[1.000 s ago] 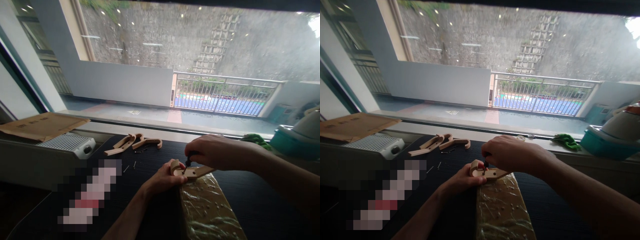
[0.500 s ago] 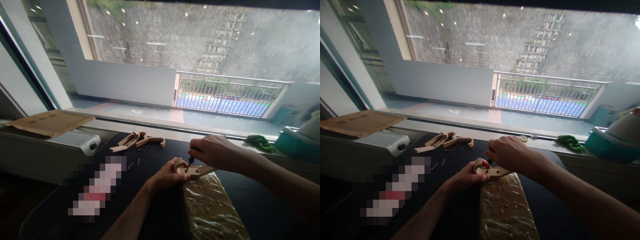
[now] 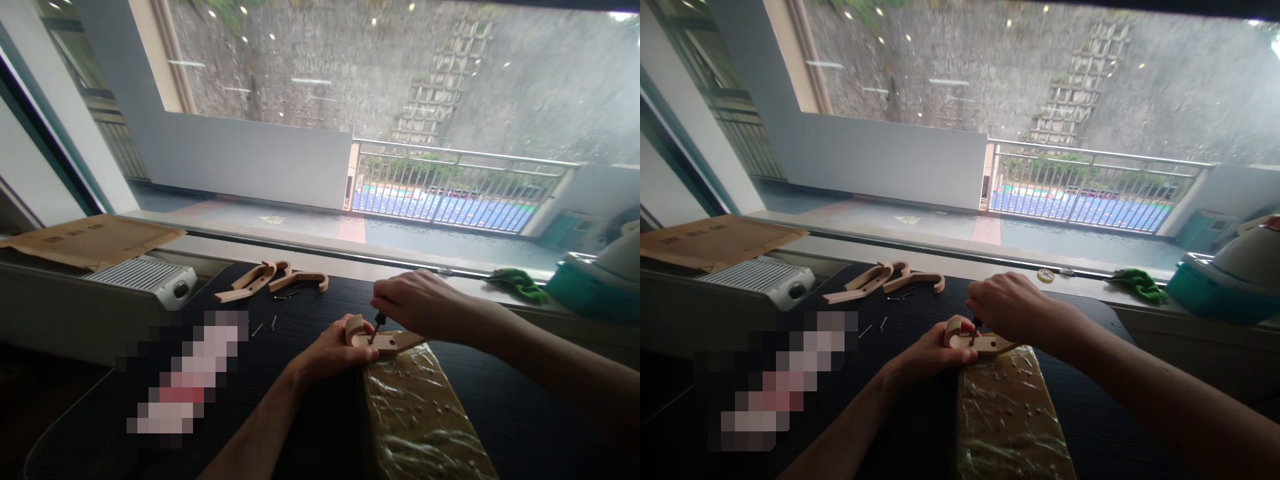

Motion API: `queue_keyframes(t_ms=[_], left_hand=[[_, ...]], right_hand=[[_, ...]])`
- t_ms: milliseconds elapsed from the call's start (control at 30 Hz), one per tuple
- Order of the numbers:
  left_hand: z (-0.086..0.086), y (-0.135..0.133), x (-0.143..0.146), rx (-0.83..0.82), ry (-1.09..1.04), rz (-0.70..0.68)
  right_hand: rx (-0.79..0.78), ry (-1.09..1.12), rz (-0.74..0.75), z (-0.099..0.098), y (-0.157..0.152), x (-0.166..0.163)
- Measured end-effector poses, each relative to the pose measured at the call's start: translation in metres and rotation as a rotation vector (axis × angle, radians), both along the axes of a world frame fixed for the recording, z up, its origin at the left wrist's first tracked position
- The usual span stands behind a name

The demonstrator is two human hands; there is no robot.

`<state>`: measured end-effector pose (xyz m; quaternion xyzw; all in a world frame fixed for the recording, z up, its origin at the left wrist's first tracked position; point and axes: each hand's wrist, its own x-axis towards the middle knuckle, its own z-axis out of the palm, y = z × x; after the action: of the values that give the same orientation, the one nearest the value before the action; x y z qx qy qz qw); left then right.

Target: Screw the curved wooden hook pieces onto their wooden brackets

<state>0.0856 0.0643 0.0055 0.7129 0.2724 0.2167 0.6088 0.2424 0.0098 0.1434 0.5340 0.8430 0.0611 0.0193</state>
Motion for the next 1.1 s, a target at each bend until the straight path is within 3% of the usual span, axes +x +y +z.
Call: queue_keyframes(t_ms=[167,367,500,833,967,1100], left_hand=[[0.002,-0.001,0.001,-0.009,-0.002,-0.001],[0.003,0.000,0.000,0.014,-0.013,-0.005],[0.004,0.000,-0.001,0.011,0.010,-0.006],[0.000,0.001,0.000,0.024,0.018,0.009],[0.000,0.000,0.001,-0.004,-0.005,0.011],[0.005,-0.002,0.000,-0.037,-0.030,-0.020]], right_hand=[[0.004,-0.031,-0.074,0.005,0.003,0.002],[-0.146,0.017,0.066,0.030,-0.007,0.001],[-0.233,0.031,0.104,0.033,-0.009,-0.001],[-0.044,0.054,-0.056,0.006,-0.001,0.006],[-0.041,-0.038,-0.067,0.014,-0.004,-0.001],[-0.021,-0.107,0.047,0.024,-0.012,-0.008]])
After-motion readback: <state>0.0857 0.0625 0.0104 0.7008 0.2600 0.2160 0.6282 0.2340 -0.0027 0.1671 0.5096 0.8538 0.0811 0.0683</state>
